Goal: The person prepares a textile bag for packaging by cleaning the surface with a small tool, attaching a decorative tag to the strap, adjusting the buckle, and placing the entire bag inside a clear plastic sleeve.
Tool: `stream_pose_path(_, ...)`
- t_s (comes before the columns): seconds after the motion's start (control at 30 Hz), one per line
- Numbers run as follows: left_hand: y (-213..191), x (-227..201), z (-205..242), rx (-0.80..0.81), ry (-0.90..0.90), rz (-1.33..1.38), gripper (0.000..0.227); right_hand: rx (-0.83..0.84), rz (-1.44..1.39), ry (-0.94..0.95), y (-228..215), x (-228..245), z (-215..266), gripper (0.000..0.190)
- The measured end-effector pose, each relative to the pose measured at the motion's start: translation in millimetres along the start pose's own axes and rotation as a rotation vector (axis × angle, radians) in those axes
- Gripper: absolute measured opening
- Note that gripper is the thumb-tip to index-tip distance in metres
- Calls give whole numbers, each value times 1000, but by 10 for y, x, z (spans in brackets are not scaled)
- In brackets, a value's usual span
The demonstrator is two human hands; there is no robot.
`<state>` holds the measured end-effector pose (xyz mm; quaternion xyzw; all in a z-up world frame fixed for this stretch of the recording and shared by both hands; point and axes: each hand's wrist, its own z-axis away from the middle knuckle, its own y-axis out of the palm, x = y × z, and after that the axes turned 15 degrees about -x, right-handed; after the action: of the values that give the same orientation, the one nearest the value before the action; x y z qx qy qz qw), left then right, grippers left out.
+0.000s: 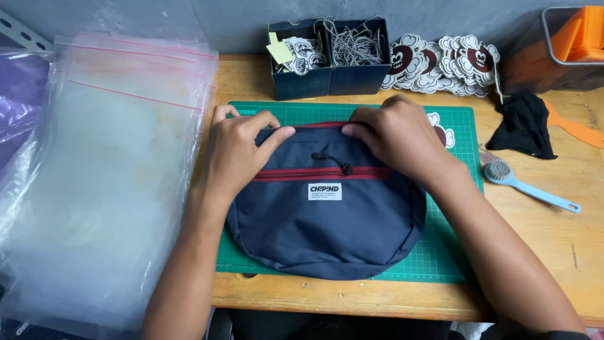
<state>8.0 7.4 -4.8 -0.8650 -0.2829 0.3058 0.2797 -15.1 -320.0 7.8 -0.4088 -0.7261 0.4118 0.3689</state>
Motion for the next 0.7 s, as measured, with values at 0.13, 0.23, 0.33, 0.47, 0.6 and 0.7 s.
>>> stream_pose_path(0.13, 235, -118, 122, 87, 57, -168, 23, 38, -1, -12, 236, 154, 133, 16)
stream_pose_path(0.23, 238, -559, 106, 89, 123, -116, 42, -168, 73, -128, 338, 372, 264, 44)
stream_pose_path(0.33, 273, -932, 231, 280, 23, -11, 56, -60, 64, -53, 426, 571, 484, 58)
stream_pose_path(0.47, 390, -895, 359, 384, -27, -113, 70, -60, 59, -54, 470, 624, 595, 66)
stream_pose_path(0.6, 560, -804, 360, 313, -9, -207, 73, 17, -31, 0, 504, 503, 426, 67)
stream_pose_path(0.7, 672, -746, 374, 190, 19, -263, 70, -56, -29, 26, 528, 531, 345, 63)
